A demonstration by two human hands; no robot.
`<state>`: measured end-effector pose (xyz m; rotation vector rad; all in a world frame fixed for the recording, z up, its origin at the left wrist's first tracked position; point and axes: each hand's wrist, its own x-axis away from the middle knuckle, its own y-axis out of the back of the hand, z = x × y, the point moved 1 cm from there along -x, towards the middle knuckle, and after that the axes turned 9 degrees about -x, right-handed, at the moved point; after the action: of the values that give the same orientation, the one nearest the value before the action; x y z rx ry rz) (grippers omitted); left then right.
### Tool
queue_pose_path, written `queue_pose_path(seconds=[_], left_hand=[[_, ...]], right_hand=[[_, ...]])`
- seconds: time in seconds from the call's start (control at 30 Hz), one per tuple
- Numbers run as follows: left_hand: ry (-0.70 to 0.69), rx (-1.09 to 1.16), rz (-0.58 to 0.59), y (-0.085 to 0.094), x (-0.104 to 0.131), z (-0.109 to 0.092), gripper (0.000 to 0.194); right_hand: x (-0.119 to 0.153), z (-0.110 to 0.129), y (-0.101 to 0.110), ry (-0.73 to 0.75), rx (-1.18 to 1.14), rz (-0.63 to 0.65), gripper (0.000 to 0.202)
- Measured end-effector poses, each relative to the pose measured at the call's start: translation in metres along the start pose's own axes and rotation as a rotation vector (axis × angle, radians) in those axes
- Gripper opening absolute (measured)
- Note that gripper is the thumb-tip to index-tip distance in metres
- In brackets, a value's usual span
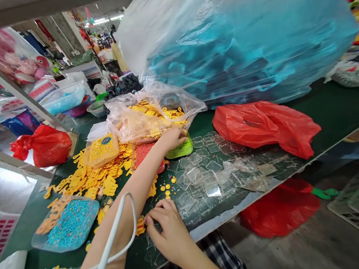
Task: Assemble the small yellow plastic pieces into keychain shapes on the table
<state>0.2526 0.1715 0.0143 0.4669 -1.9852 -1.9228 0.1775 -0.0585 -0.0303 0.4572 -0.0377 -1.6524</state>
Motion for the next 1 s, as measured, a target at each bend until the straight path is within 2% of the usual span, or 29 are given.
queue_pose_path(seconds=[0.1,0.27,0.37,0.47,0.53,0.57,0.63,0.7,0.77,0.87,0.93,1.0], left_hand=[[0.022,-0.041,-0.01,-0.006,-0.003,-0.001,0.024],[0.084,-0.07,-0.013,-0.009,-0.005,-0.005,0.016],[0.117,-0.054,-0.033,-0.002,0.001,-0.009,0.012],[0.161,-0.032,-0.093,0.012,0.024,-0.016,0.014],[0.184,0.011,-0.187,0.023,0.053,-0.023,0.017],[0.193,0.059,-0.27,0.027,0.071,-0.026,0.019],[0.21,0.146,-0.417,0.033,0.114,-0.033,0.023],[0.273,0.195,-0.489,0.033,0.162,-0.039,0.025],[0.345,0.236,-0.484,0.026,0.207,-0.042,0.024],[0.416,0.28,-0.396,0.005,0.265,-0.043,0.025],[0.434,0.31,-0.343,-0.012,0.292,-0.044,0.026],[0.438,0.322,-0.33,-0.027,0.309,-0.046,0.027]], right_hand=[[0.0,0.0,0.0,0.005,0.006,-0.001,0.022],[0.0,-0.002,0.0,-0.003,-0.013,-0.003,0.021],[-0.001,-0.002,0.0,-0.001,-0.007,-0.002,0.021],[-0.001,-0.003,0.001,0.013,-0.009,-0.008,0.023],[0.0,-0.003,0.001,0.016,-0.027,-0.011,0.023],[0.0,-0.003,0.001,0.015,-0.037,-0.01,0.022],[0.001,-0.004,0.002,0.015,-0.046,-0.003,0.022],[0.002,-0.004,0.002,0.024,-0.036,0.005,0.022],[0.003,-0.005,0.002,0.033,-0.024,0.008,0.023],[0.005,-0.005,0.001,0.039,-0.032,0.03,0.025],[0.006,-0.006,0.0,0.038,-0.04,0.065,0.026],[0.007,-0.006,-0.001,0.031,-0.036,0.092,0.025]])
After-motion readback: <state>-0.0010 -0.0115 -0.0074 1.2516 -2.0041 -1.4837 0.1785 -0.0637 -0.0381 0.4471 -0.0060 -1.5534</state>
